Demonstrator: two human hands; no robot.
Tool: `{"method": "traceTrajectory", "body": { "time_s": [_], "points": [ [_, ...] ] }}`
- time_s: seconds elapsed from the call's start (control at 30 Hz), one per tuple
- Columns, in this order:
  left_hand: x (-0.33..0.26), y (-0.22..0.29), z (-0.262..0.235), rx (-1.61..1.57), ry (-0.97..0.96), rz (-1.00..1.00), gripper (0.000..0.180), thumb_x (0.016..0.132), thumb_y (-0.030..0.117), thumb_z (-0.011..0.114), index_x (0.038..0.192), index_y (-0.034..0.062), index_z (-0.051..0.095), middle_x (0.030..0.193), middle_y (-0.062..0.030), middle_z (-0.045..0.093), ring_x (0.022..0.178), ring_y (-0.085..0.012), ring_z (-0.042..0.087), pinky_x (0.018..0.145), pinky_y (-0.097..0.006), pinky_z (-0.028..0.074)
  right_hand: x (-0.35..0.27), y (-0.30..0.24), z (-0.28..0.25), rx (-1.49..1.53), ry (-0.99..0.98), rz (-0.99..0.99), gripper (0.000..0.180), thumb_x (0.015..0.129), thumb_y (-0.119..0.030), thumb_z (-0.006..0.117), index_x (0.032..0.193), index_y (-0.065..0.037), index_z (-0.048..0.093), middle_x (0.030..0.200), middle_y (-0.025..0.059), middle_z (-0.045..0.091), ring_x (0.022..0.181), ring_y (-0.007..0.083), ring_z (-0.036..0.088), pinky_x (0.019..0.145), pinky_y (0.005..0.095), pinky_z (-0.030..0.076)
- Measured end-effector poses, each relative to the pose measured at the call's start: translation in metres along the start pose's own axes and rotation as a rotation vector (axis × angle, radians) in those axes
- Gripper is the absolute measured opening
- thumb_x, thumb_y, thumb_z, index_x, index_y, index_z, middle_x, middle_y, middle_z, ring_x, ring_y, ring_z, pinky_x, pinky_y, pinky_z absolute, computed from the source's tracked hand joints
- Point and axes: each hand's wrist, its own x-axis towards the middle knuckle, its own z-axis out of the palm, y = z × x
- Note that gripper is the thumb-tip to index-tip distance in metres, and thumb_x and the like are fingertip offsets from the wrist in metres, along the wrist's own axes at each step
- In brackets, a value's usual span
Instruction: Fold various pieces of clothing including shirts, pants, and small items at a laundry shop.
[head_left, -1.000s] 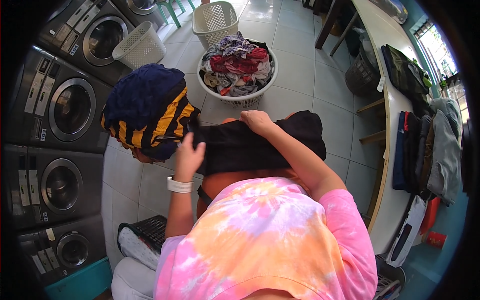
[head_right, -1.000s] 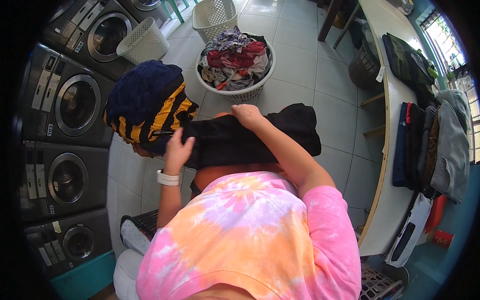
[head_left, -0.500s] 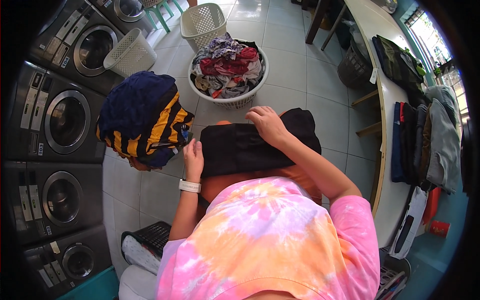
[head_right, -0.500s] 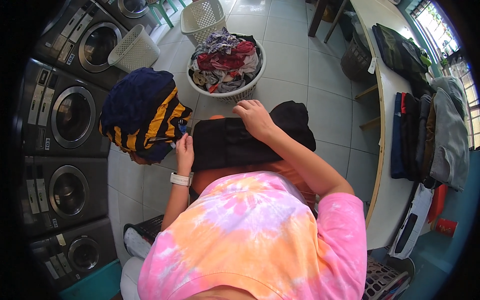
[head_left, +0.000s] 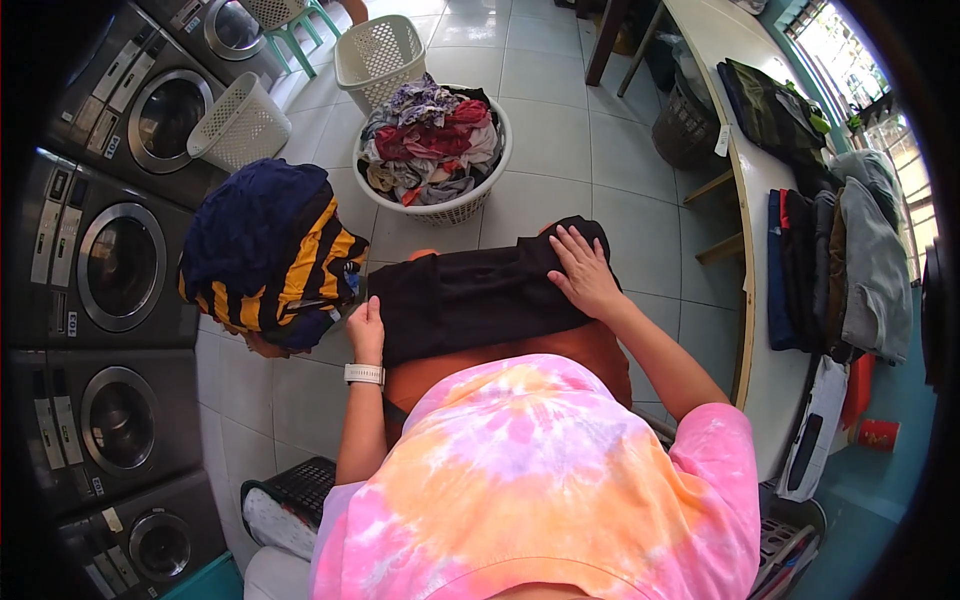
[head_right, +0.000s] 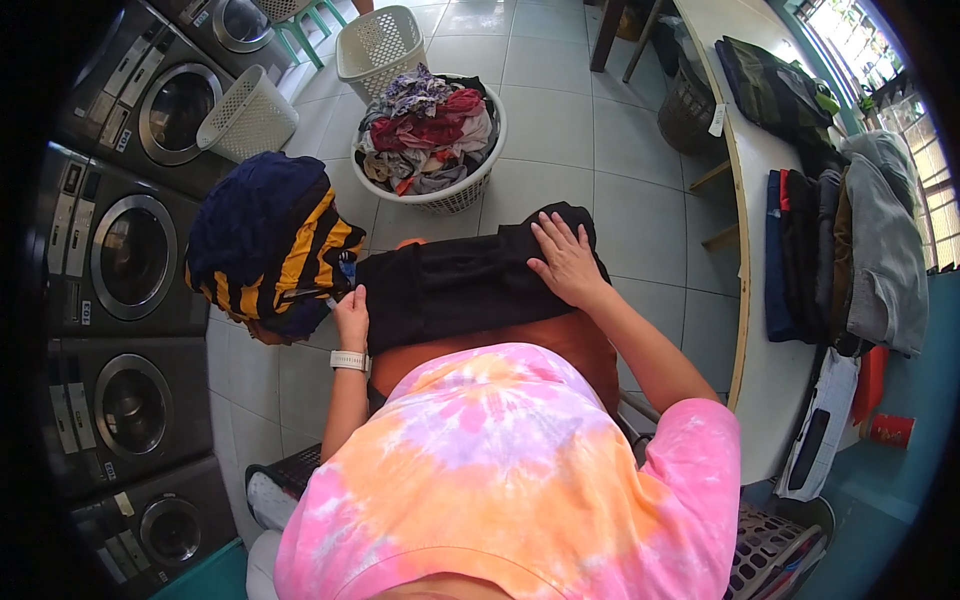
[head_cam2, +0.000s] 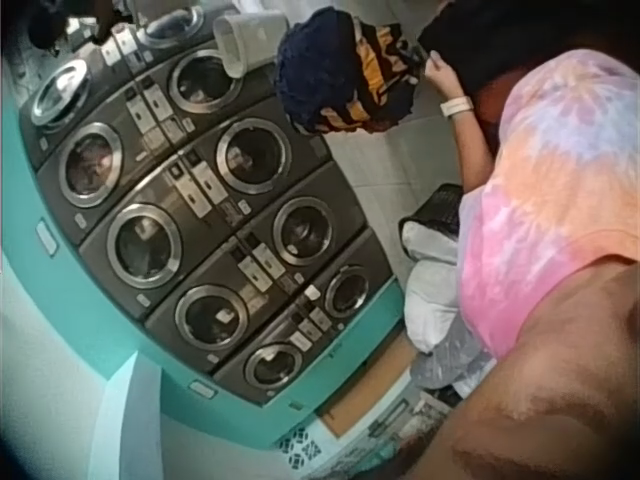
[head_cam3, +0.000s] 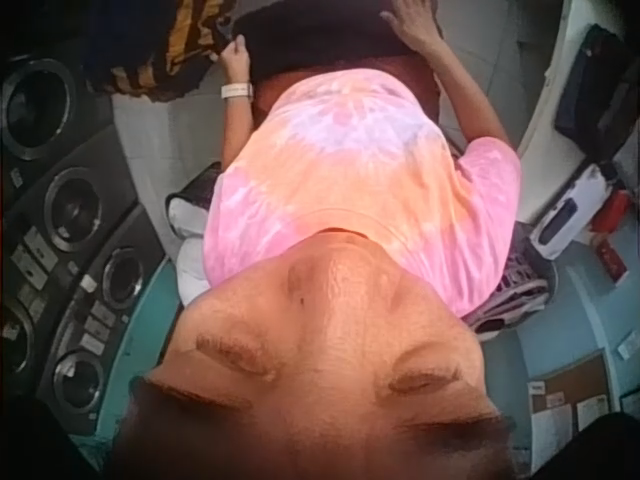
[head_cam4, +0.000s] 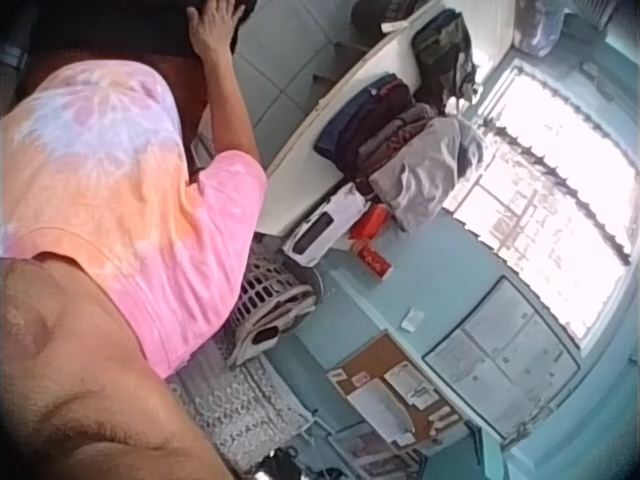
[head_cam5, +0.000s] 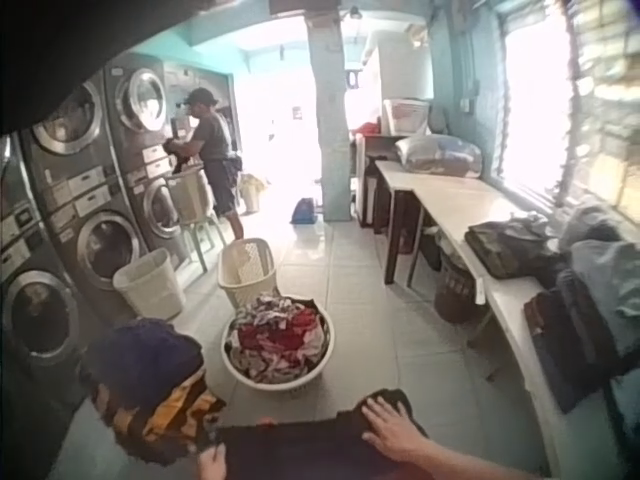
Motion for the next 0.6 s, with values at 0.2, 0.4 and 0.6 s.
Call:
{"method": "traceTrajectory", "body": {
  "time_s": [0.2, 0.4, 0.6],
  "points": [
    [-0.015, 0.023, -0.015, -0.243, -0.176, -0.263, 0.040, 0.088, 0.035, 0.055, 0.075, -0.0031, 0.057, 0.064, 0.0035, 0.051, 0.059, -0.0065, 0.039, 0.051, -0.027, 0.036, -0.002, -0.021, -0.007, -0.086, -0.041, 0.034, 0.057, 0.088, -0.045, 0.040, 0.135, -0.014, 0.034, 0.143, 0.0064, 0.025, 0.134, 0.0281, 0.015, 0.102, 0.0613, 0.010],
    [-0.026, 0.067, -0.043, -0.544, -0.379, -0.300, 0.032, 0.082, 0.015, 0.063, 0.108, -0.0016, 0.054, 0.098, -0.0085, 0.062, 0.080, -0.0128, 0.061, 0.069, -0.025, 0.050, -0.016, -0.051, 0.008, -0.103, -0.129, -0.134, 0.060, 0.086, -0.053, 0.037, 0.135, -0.019, 0.034, 0.143, 0.0029, 0.026, 0.135, 0.0270, 0.013, 0.101, 0.0641, 0.003],
    [-0.003, 0.146, -0.038, -0.549, -0.384, -0.063, 0.028, 0.083, 0.007, 0.057, 0.109, -0.0045, 0.052, 0.100, -0.0095, 0.060, 0.084, -0.0137, 0.059, 0.074, -0.024, 0.049, -0.002, -0.030, 0.009, 0.378, -0.183, -0.028, 0.051, 0.091, -0.046, 0.032, 0.127, -0.013, 0.046, 0.137, 0.0083, 0.036, 0.133, 0.0274, 0.021, 0.103, 0.0594, 0.004]
  ]
}}
